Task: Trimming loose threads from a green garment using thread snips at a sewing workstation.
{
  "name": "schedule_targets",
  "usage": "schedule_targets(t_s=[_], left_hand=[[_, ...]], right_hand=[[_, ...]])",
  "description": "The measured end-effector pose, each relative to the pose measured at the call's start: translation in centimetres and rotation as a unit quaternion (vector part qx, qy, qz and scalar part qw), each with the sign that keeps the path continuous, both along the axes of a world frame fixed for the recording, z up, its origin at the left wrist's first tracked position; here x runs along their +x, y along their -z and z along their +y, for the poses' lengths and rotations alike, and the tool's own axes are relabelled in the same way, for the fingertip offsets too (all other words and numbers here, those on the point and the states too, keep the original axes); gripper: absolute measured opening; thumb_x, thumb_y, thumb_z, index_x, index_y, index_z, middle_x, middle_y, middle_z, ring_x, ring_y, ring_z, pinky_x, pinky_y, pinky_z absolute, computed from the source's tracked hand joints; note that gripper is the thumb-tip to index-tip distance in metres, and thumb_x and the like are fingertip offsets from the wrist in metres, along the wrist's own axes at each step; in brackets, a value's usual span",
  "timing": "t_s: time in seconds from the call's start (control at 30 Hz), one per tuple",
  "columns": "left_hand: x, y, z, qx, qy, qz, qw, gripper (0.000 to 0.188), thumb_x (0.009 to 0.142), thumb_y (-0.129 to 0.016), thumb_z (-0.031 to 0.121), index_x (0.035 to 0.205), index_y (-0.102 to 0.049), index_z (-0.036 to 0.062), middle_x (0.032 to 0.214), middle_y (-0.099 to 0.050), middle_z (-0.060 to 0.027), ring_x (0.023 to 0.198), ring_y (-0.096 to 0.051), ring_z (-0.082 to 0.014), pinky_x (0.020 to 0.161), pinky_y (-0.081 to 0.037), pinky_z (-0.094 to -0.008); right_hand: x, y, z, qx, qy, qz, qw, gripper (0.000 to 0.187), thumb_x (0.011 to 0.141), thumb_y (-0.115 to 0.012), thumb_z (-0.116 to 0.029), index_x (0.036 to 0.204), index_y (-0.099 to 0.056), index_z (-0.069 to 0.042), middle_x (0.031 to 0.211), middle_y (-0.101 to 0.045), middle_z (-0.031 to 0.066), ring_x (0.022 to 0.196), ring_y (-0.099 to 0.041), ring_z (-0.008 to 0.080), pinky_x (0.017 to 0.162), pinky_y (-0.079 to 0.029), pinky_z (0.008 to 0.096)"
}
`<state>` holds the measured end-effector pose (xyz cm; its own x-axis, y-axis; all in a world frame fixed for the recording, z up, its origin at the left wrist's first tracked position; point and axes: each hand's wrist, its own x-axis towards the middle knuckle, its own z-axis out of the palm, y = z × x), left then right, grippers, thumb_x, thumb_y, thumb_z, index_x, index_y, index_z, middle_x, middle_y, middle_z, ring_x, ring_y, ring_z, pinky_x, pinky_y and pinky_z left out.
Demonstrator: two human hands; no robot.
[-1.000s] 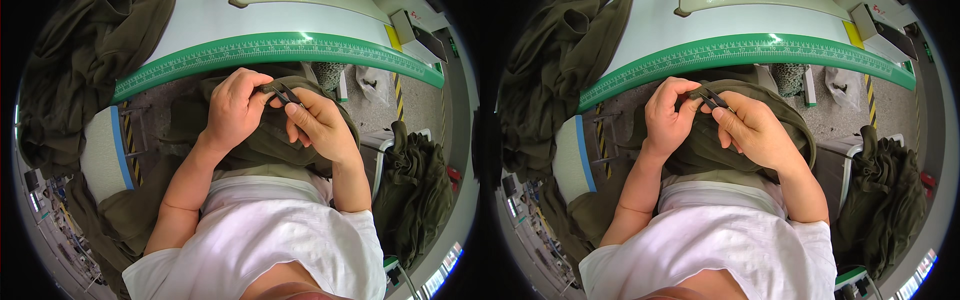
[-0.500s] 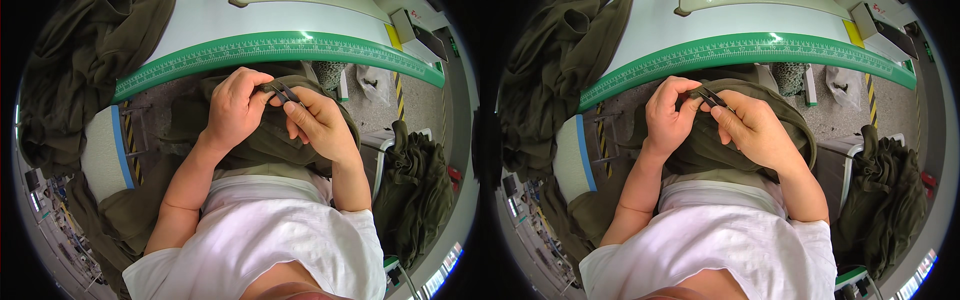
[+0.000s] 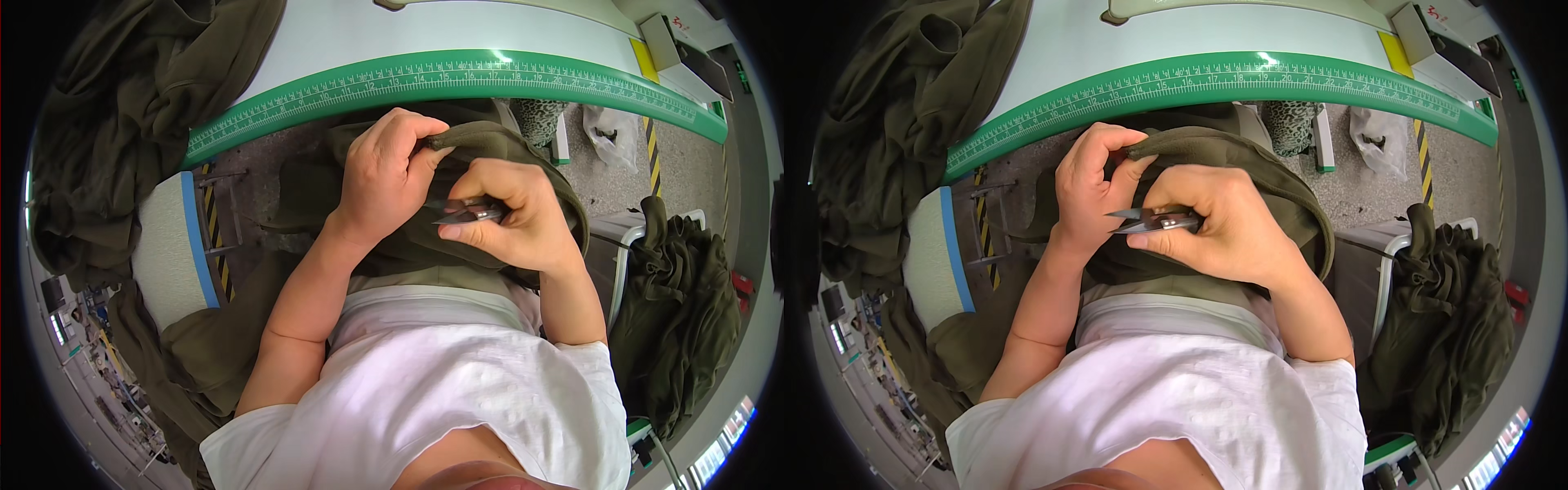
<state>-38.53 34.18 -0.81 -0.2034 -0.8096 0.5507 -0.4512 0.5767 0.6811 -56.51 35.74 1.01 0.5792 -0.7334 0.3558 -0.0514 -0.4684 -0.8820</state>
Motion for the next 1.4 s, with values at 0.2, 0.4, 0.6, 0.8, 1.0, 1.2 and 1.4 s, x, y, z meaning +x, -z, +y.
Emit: schedule_targets(t_s=[0.2, 0.4, 0.6, 0.8, 1.0, 1.2, 1.4], left_hand=[[-0.3, -0.4, 0.0, -0.014, 0.010, -0.009, 1.000, 0.024, 0.072, -0.066, -0.007, 0.092, -0.056, 0.0027, 0.079, -0.059, -0.0092, 0.065, -0.059, -0.0260, 0.055, -0.048, -0.0330], [-0.2, -0.4, 0.1, -0.029, 0.013, -0.042, 0.999, 0.024, 0.071, -0.064, -0.007, 0.090, -0.054, 0.0033, 0.079, -0.059, -0.0085, 0.068, -0.059, -0.0269, 0.057, -0.049, -0.0346], [-0.5, -0.2, -0.2, -0.043, 0.023, -0.034, 0.998, 0.024, 0.070, -0.065, -0.006, 0.090, -0.055, 0.0040, 0.078, -0.058, -0.0079, 0.068, -0.059, -0.0272, 0.057, -0.048, -0.0348], [-0.5, 0.3, -0.2, 0.029, 0.014, 0.000, 1.000, 0.023, 0.071, -0.068, -0.002, 0.091, -0.058, 0.0034, 0.077, -0.057, -0.0080, 0.062, -0.056, -0.0229, 0.054, -0.046, -0.0318], [0.0, 0.8, -0.3, 0.062, 0.018, 0.059, 0.996, 0.018, 0.076, -0.069, -0.002, 0.090, -0.059, 0.0024, 0.075, -0.056, -0.0067, 0.058, -0.053, -0.0156, 0.051, -0.043, -0.0270], [-0.1, 0.5, -0.3, 0.083, 0.026, 0.069, 0.994, 0.016, 0.077, -0.068, -0.003, 0.090, -0.059, 0.0020, 0.074, -0.056, -0.0051, 0.059, -0.053, -0.0123, 0.051, -0.042, -0.0248], [-0.1, 0.2, -0.3, 0.084, 0.024, 0.057, 0.995, 0.017, 0.077, -0.068, -0.004, 0.091, -0.059, 0.0018, 0.074, -0.056, -0.0050, 0.060, -0.053, -0.0123, 0.052, -0.043, -0.0247]], right_hand=[[0.9, -0.9, 0.0, 0.114, 0.234, -0.003, 0.966, 0.013, 0.079, -0.069, -0.001, 0.085, -0.057, -0.001, 0.068, -0.054, -0.0002, 0.060, -0.046, 0.0056, 0.055, -0.038, 0.0198], [1.6, -0.6, -0.3, 0.030, 0.249, 0.036, 0.967, 0.015, 0.075, -0.064, 0.004, 0.085, -0.054, 0.000, 0.066, -0.051, 0.0018, 0.059, -0.044, 0.0071, 0.054, -0.038, 0.0220], [2.2, -0.8, -0.1, 0.051, 0.211, 0.074, 0.973, 0.015, 0.072, -0.059, 0.002, 0.085, -0.053, -0.002, 0.065, -0.050, 0.0034, 0.058, -0.045, 0.0088, 0.054, -0.038, 0.0236], [2.9, -0.9, 0.8, 0.053, 0.101, -0.016, 0.993, 0.013, 0.072, -0.058, 0.000, 0.084, -0.051, -0.002, 0.066, -0.050, 0.0031, 0.058, -0.044, 0.0093, 0.054, -0.038, 0.0243], [-1.6, -1.1, -0.5, 0.092, 0.172, -0.117, 0.974, 0.013, 0.076, -0.063, -0.004, 0.083, -0.053, -0.001, 0.069, -0.052, 0.0024, 0.060, -0.044, 0.0088, 0.055, -0.036, 0.0235], [-2.2, -1.1, -1.3, -0.101, 0.252, 0.136, 0.953, 0.021, 0.077, -0.072, -0.014, 0.084, -0.055, -0.004, 0.065, -0.054, 0.0068, 0.054, -0.052, 0.0191, 0.050, -0.039, 0.0290], [-1.6, -0.4, -1.7, -0.171, 0.231, 0.171, 0.942, 0.021, 0.078, -0.073, -0.014, 0.083, -0.056, -0.003, 0.062, -0.054, 0.0069, 0.049, -0.048, 0.0205, 0.047, -0.037, 0.0296]])
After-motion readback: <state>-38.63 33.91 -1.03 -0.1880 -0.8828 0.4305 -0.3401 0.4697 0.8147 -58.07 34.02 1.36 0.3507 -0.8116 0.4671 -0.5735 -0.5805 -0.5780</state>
